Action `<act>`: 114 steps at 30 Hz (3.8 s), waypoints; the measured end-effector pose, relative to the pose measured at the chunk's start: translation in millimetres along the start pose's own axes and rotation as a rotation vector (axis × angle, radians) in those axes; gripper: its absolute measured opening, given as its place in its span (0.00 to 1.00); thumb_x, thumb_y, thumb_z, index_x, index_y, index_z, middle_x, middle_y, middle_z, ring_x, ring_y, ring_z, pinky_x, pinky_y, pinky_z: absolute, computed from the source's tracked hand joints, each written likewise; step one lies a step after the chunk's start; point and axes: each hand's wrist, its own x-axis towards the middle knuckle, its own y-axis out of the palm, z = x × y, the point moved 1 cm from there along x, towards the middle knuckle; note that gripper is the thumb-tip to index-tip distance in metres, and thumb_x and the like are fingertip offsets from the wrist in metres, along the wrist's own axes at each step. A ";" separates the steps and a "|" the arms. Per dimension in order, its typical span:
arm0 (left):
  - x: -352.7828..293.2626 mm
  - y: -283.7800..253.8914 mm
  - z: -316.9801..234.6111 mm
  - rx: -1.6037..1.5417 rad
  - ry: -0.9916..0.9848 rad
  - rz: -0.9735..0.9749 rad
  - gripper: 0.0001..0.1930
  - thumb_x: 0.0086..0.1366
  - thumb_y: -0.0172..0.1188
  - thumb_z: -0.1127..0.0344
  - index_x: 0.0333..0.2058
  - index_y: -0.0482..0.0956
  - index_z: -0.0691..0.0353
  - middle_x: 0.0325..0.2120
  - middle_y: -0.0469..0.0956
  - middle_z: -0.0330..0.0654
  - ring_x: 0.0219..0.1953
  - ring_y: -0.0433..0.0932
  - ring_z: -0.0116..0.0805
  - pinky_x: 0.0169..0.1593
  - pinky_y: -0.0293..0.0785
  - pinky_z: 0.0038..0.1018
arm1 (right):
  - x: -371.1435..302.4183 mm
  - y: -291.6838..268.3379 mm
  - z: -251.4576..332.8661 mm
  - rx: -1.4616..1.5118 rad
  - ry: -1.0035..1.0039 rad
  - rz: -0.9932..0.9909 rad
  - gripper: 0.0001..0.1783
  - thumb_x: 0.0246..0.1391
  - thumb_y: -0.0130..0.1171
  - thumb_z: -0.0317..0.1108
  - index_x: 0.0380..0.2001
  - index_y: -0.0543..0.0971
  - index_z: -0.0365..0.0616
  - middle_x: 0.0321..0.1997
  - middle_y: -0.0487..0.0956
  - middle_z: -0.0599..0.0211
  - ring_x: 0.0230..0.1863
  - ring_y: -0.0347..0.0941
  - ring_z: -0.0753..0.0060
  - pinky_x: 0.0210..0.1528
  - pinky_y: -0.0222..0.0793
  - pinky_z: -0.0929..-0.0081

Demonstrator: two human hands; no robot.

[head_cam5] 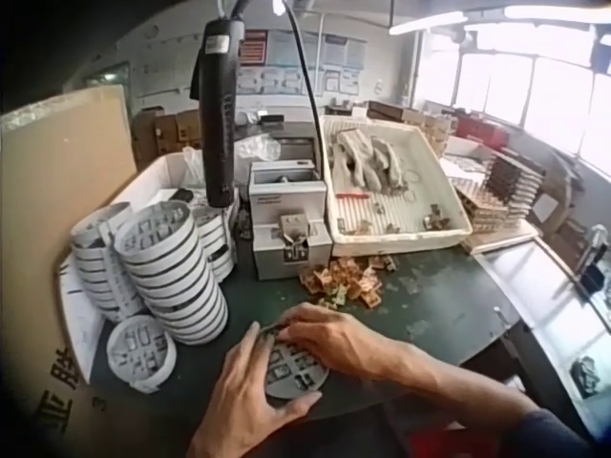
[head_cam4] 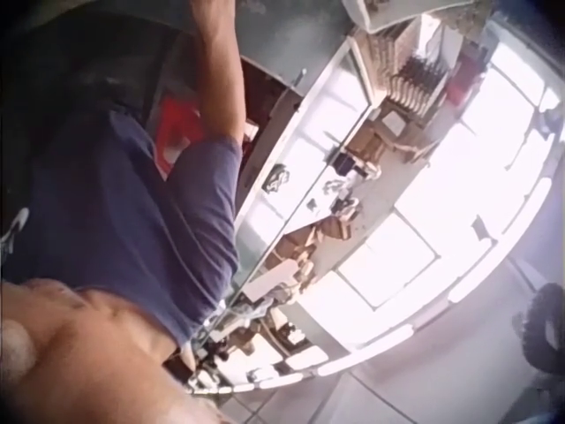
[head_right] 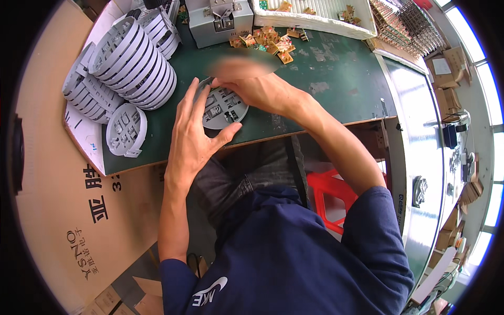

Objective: The user is assembling electronic components by inserting circuit boards into plastic housings and using an overhead power tool to secure them.

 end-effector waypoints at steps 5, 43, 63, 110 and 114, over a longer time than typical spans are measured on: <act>-4.8 9.6 4.2 -0.016 -0.020 -0.090 0.45 0.56 0.76 0.45 0.63 0.70 0.72 0.67 0.65 0.60 0.65 0.69 0.59 0.65 0.71 0.46 | 11.1 -12.0 -1.6 -0.053 -0.085 -0.116 0.20 0.60 0.67 0.31 0.55 0.81 0.41 0.57 0.80 0.58 0.54 0.80 0.59 0.55 0.78 0.66; -4.5 3.1 5.5 -0.041 -0.040 -0.030 0.46 0.55 0.75 0.42 0.64 0.70 0.68 0.69 0.65 0.53 0.66 0.70 0.53 0.65 0.72 0.43 | 151.3 -80.7 10.1 0.596 0.043 -0.675 0.12 0.60 0.63 0.36 0.30 0.72 0.41 0.19 0.73 0.74 0.17 0.69 0.81 0.20 0.67 0.77; -2.0 3.7 2.7 -0.044 -0.002 -0.051 0.46 0.55 0.76 0.43 0.63 0.70 0.71 0.67 0.66 0.55 0.66 0.70 0.54 0.64 0.72 0.43 | 109.9 -66.6 44.2 0.653 0.045 -0.551 0.12 0.63 0.62 0.36 0.37 0.72 0.40 0.18 0.73 0.73 0.16 0.69 0.81 0.18 0.66 0.78; -26.6 -48.6 2.1 -0.010 0.087 -0.328 0.37 0.56 0.77 0.55 0.61 0.75 0.65 0.63 0.70 0.53 0.63 0.69 0.54 0.64 0.68 0.46 | 90.7 -53.0 59.8 0.640 0.228 -0.305 0.24 0.65 0.67 0.49 0.49 0.75 0.39 0.33 0.81 0.69 0.34 0.77 0.80 0.36 0.73 0.78; -47.9 -111.1 15.4 0.202 -0.230 -0.385 0.32 0.57 0.76 0.52 0.57 0.78 0.59 0.62 0.70 0.52 0.65 0.66 0.55 0.65 0.66 0.48 | 38.5 -36.1 42.2 0.088 0.302 -0.254 0.39 0.62 0.69 0.47 0.67 0.66 0.35 0.64 0.77 0.49 0.63 0.75 0.57 0.63 0.72 0.61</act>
